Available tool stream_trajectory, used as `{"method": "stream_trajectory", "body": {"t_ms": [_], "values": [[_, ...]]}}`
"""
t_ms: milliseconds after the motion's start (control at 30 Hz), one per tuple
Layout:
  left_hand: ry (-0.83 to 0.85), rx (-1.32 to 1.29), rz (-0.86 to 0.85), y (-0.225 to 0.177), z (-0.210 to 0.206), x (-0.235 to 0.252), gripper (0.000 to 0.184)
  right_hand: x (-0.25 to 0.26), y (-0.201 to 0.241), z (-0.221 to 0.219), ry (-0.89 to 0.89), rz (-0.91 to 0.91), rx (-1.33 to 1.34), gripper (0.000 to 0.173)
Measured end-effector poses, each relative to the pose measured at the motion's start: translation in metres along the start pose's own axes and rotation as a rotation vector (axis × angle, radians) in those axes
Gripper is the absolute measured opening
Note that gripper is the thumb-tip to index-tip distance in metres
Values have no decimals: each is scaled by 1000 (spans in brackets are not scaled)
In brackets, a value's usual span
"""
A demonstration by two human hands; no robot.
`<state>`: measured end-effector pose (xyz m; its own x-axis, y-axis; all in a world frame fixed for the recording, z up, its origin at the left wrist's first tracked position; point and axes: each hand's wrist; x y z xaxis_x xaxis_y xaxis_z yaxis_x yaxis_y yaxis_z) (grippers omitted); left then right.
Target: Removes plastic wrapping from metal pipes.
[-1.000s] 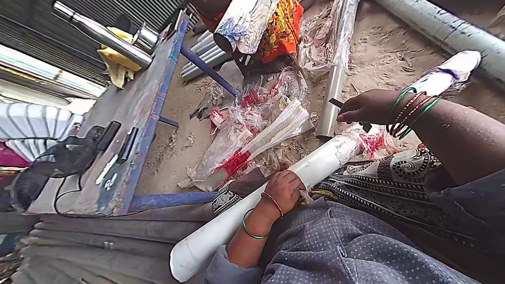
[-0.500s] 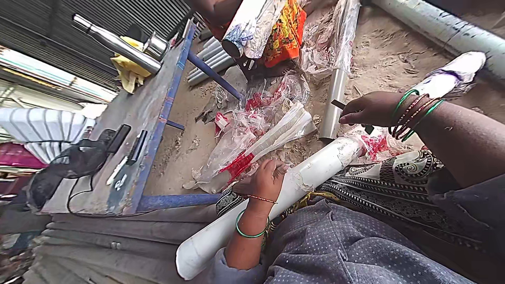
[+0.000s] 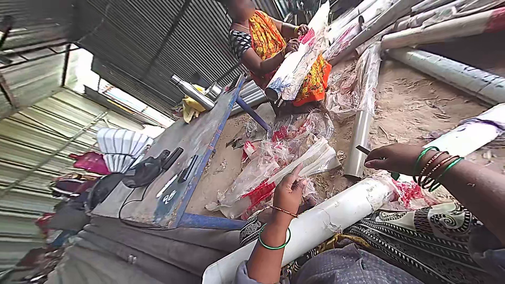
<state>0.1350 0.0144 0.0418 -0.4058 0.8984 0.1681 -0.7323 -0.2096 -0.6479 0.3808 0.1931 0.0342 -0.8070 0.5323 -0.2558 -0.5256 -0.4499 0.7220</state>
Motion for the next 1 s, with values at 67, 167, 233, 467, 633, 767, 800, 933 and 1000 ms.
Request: {"method": "stream_trajectory", "body": {"t_ms": [67,167,233,467,633,767,800,933,1000], "values": [[-85,53,-58,7,-3,5,23,0,1,1,20,-6,-22,36],[-179,58,39,17,-7,12,37,2,6,4,50,4,-65,39],[-184,81,143,23,-13,16,48,3,7,5,65,4,-90,39],[69,292,473,16,-18,35,32,12,10,3,88,-8,-103,40],[45,248,415,16,-19,30,31,22,15,0,101,18,-124,40],[28,302,432,20,-17,32,32,32,22,-3,132,42,-155,42],[36,324,440,23,-18,32,39,34,24,-5,122,54,-144,42],[-121,103,249,36,-26,33,47,35,24,-16,-361,164,161,35],[-274,-248,129,17,-22,29,43,43,36,-29,-726,295,413,32]]}}
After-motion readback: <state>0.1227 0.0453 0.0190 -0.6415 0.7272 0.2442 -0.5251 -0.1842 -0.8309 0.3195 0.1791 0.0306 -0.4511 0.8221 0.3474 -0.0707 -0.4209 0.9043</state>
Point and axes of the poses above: each hand's wrist, its own x-axis towards the middle knuckle, its own z-axis out of the back of the hand, y = z × x, and after that the axes turned 8 degrees about z, right-handed
